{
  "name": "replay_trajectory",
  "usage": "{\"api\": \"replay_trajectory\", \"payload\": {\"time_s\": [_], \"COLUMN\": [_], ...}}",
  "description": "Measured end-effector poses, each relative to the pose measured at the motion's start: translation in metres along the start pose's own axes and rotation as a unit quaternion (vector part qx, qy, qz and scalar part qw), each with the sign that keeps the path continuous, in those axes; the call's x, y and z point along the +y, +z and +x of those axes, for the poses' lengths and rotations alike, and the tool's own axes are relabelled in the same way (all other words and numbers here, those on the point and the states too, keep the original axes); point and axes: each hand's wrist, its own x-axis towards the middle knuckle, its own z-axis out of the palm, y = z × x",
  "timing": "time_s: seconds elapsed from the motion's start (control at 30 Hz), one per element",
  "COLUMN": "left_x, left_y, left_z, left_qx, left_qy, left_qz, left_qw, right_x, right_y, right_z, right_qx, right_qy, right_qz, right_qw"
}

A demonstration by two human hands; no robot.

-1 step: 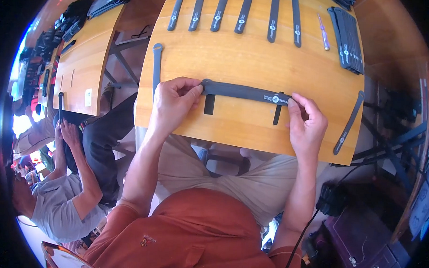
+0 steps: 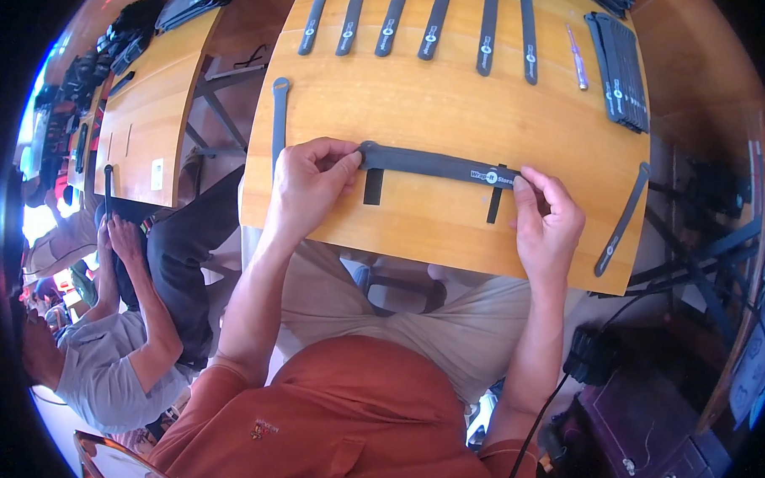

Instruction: Inspecting individual watch straps and organizing them into neat stacks on a workbench.

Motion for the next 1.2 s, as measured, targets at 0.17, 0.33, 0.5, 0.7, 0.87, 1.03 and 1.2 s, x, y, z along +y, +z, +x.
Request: {"api": "replay_trajectory", "payload": {"time_s": [0.17, 0.33, 0.5, 0.7, 0.87, 1.03, 1.2], "left_x": [0.004, 0.004, 0.004, 0.006, 0.002, -0.004, -0.001], "left_y": [0.0, 0.001, 0.0, 0.001, 0.002, 0.002, 0.002], "left_z": [0.001, 0.002, 0.002, 0.001, 0.002, 0.003, 0.004], "left_qx": [-0.001, -0.005, -0.005, -0.013, -0.009, -0.005, -0.013], "left_qy": [-0.011, -0.013, -0.013, -0.021, -0.016, -0.018, -0.029], "left_qz": [0.022, 0.01, 0.004, 0.006, -0.007, -0.017, -0.012], "left_qw": [1.0, 1.0, 1.0, 1.0, 1.0, 1.0, 0.999], "right_x": [0.001, 0.0, 0.001, 0.0, 0.008, 0.005, 0.004], "right_y": [0.004, 0.006, 0.007, 0.004, 0.006, 0.008, 0.006], "right_z": [0.0, 0.0, 0.001, 0.0, 0.0, 0.0, -0.001], "right_qx": [0.01, 0.031, 0.026, 0.025, 0.041, 0.034, 0.034], "right_qy": [-0.026, 0.009, -0.004, -0.003, -0.034, -0.032, -0.013], "right_qz": [-0.002, 0.023, 0.019, 0.012, -0.001, 0.001, 0.012], "right_qw": [1.0, 0.999, 0.999, 1.0, 0.999, 0.999, 0.999]}}
